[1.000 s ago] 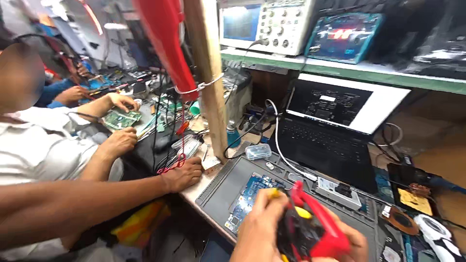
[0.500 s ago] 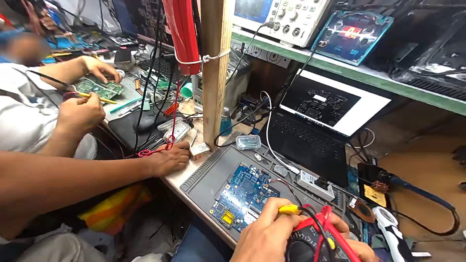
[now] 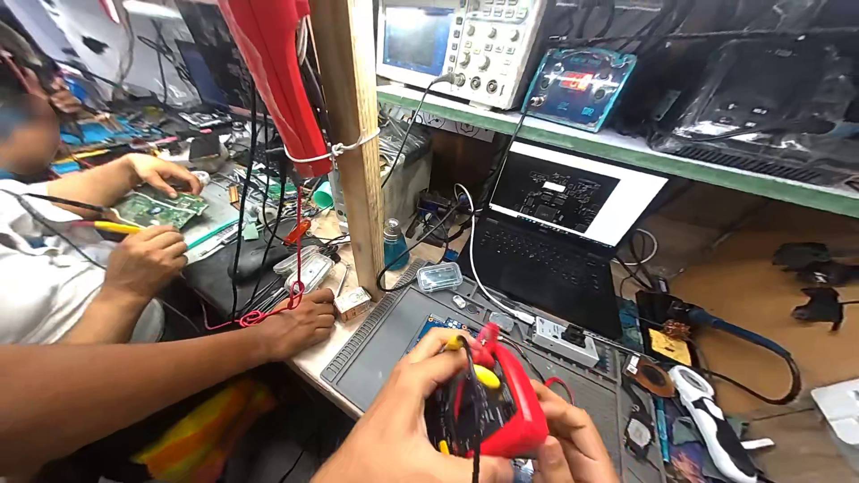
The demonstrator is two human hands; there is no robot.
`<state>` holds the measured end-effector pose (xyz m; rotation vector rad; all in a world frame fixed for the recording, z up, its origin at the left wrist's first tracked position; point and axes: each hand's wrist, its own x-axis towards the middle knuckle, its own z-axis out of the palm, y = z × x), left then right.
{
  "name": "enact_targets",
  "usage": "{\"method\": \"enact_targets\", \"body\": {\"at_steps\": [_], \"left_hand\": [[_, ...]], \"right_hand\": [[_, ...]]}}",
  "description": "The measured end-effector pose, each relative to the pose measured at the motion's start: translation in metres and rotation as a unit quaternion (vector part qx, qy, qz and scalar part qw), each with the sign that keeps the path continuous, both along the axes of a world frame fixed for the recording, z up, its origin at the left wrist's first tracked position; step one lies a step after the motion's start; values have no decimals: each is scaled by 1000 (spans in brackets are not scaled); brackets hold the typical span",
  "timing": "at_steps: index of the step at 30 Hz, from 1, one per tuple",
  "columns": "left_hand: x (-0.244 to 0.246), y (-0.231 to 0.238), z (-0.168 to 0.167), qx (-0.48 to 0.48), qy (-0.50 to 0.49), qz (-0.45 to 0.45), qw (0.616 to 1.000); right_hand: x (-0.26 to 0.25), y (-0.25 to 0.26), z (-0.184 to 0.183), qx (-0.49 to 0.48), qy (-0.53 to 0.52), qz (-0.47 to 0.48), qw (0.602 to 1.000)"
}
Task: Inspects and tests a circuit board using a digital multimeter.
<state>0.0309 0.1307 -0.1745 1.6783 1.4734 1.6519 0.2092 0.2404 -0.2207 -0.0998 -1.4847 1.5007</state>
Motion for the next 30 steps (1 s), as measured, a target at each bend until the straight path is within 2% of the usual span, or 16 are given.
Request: {"method": "enact_targets", "body": {"at_steps": [2,4,6,9,12,14,17,20,23,25,28,30], "left_hand": [[-23,2,15,-28,182,-55,981],[-37,8,33,-85,328,-108,935],[-43,20,46,-136,430,-140,881],[-51,36,56,-177,494,-177,833],[-54,46,60,-183,511,-197,817],[-57,51,58,-172,514,-191,818],[-64,51,61,-150,489,-164,844],[-79,45,66,-115,441,-92,885],[-101,42,67,-116,308,-65,942],[-112,40,62,-163,175,-35,970],[-121,39,48,-226,12,49,973],[-129,33,38,-252,-27,64,965]], "right_hand": [[-2,2,2,-17,-33,38,999],[-3,2,9,-32,-93,79,992],[-6,-1,16,-53,-164,105,979],[-13,4,20,-113,-210,162,958],[-18,10,15,-208,-186,196,940],[-23,7,7,-216,-162,154,951],[-26,0,0,-230,-113,100,961],[-24,-1,-4,-277,-43,101,955],[-20,-2,-11,-335,39,133,932],[-19,-8,-15,-377,72,136,913],[-18,-11,-21,-409,110,141,895],[-16,-13,-23,-428,136,153,880]]}}
